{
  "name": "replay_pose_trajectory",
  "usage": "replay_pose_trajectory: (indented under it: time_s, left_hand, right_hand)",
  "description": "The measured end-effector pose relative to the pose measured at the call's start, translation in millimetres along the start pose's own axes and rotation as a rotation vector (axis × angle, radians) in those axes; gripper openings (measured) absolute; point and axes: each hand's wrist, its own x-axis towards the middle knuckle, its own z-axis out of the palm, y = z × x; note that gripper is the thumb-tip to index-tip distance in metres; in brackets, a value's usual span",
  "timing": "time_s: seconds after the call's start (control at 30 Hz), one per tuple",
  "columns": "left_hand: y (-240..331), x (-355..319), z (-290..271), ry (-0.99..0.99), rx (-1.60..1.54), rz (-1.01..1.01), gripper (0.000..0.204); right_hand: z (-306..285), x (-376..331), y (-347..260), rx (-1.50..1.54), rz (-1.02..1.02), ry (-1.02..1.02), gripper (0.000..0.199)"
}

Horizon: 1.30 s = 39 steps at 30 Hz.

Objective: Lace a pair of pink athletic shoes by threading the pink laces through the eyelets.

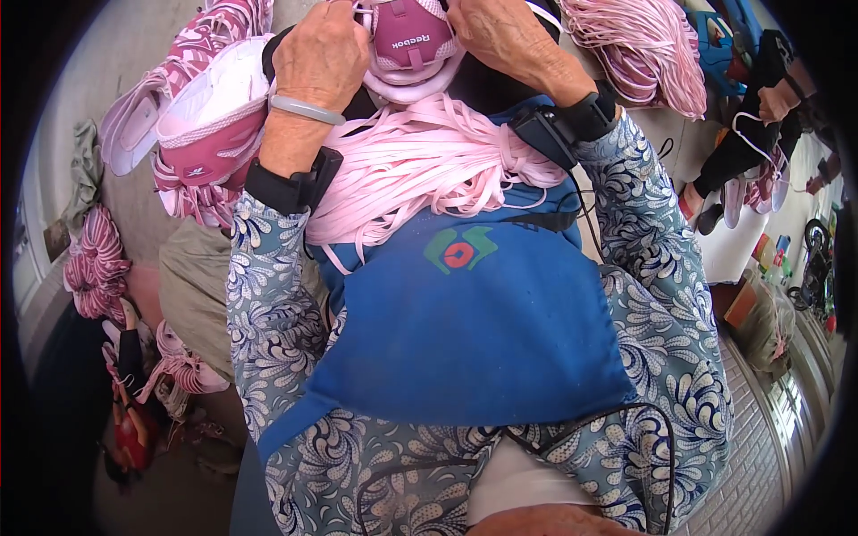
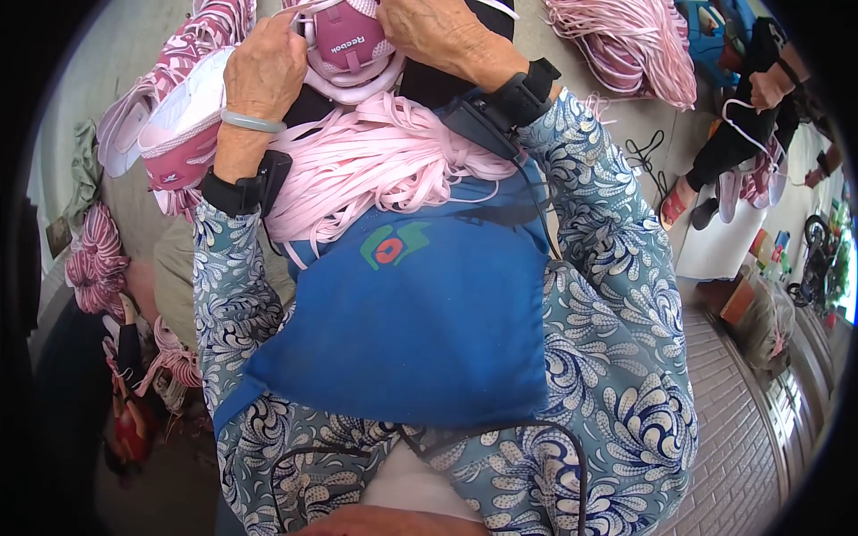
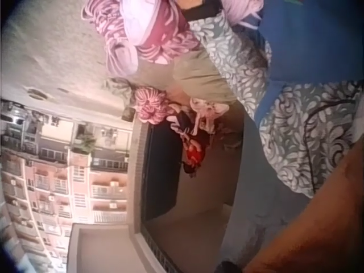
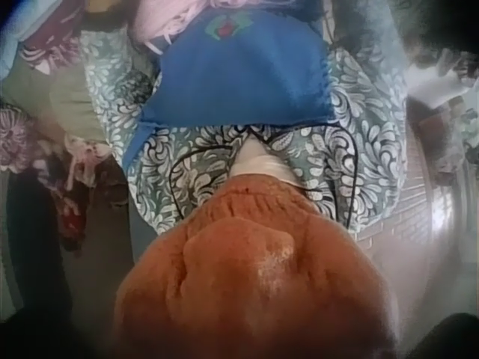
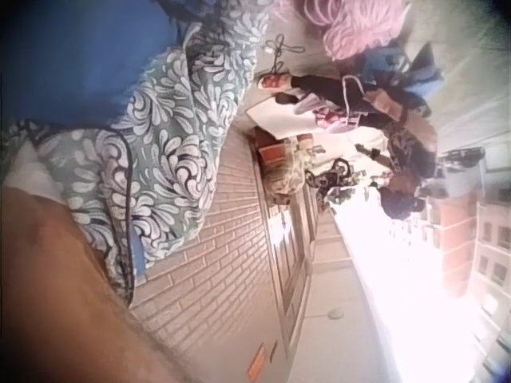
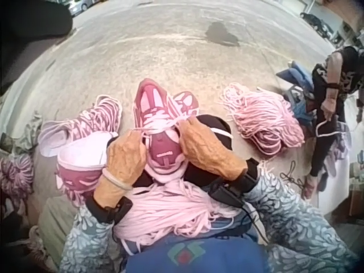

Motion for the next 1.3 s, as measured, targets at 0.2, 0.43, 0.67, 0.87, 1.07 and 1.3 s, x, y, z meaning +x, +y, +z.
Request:
replay_pose_trajectory:
  time_s: [0.2,0.43,0.67,0.87,1.07,1.3]
  left_hand:
    - [13.9,2.9,-19.3,-0.048,-0.074,-0.08,0.017]
    - [14.7,9.2,-12.7,-0.084,-0.243,0.019,0.011]
    - [13.6,11.7,-15.4,-0.113,0.112,0.15,0.012]
    - [17.1,1.8,-14.9,0.01,-0.362,0.099,0.011]
    - [25.1,-10.3,-12.4,-0.23,-0.715,-0.275,0.011]
    - [16.0,-9.0,-11.4,-0.286,-0.962,-0.418,0.012]
  right_hand:
    - [-11.5,-0.2,-15.5,0.264,0.331,0.237,0.016]
    - [-7.2,3.2,-6.7,0.092,0.019,0.202,0.014]
    - [-16.7,22.6,-18.5,-0.381,-0.088,0.249,0.014]
    - [-15.1,17.8,1.6,-0.039,-0.208,0.29,0.013]
    - [-24.1,16.5,-7.3,0.367,-0.105,0.238,0.01]
    - [-34.0,1.1,-0.9,0.174,-0.082,0.206,0.009]
